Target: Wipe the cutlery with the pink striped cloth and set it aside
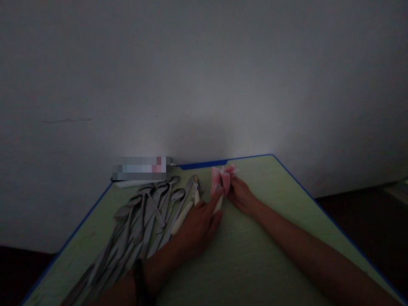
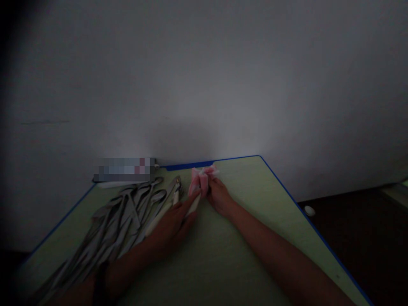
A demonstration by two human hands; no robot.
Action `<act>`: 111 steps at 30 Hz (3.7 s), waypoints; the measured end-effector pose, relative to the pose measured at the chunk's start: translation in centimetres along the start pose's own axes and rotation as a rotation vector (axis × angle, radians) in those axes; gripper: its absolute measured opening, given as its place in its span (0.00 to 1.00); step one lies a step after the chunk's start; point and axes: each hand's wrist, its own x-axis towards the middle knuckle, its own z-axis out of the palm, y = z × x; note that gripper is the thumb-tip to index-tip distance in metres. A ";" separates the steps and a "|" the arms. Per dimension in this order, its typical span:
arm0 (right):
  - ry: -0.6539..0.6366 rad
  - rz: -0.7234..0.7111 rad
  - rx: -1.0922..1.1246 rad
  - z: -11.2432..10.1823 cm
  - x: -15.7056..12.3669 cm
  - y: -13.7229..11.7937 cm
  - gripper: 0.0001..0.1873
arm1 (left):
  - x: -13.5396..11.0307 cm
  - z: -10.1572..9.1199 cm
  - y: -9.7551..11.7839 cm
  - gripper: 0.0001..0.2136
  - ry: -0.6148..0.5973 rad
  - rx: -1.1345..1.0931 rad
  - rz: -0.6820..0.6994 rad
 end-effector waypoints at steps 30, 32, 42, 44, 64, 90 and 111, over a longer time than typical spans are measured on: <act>-0.020 -0.035 -0.109 -0.6 0.1 0.2 0.09 | -0.4 -0.7 0.3 0.14 -0.004 -0.160 0.050; -0.023 -0.031 -0.128 -0.6 0.0 0.1 0.08 | -0.4 -0.6 0.4 0.14 -0.006 -0.147 0.059; -0.043 -0.006 -0.172 -0.8 0.0 0.1 0.07 | -0.3 -0.5 0.4 0.14 -0.014 -0.094 0.095; -0.044 -0.006 -0.178 -0.8 0.0 0.1 0.07 | -0.3 -0.6 0.5 0.14 -0.026 -0.092 0.113; -0.061 -0.024 -0.208 -0.3 -0.4 -0.2 0.05 | -0.3 -0.7 0.5 0.15 -0.064 -0.070 0.158; -0.056 0.003 -0.258 0.1 -0.7 -0.5 0.08 | -0.2 -0.8 0.5 0.15 -0.095 -0.062 0.182; -0.083 0.009 -0.272 0.0 -0.6 -0.4 0.10 | -0.2 -0.8 0.6 0.14 -0.087 -0.037 0.184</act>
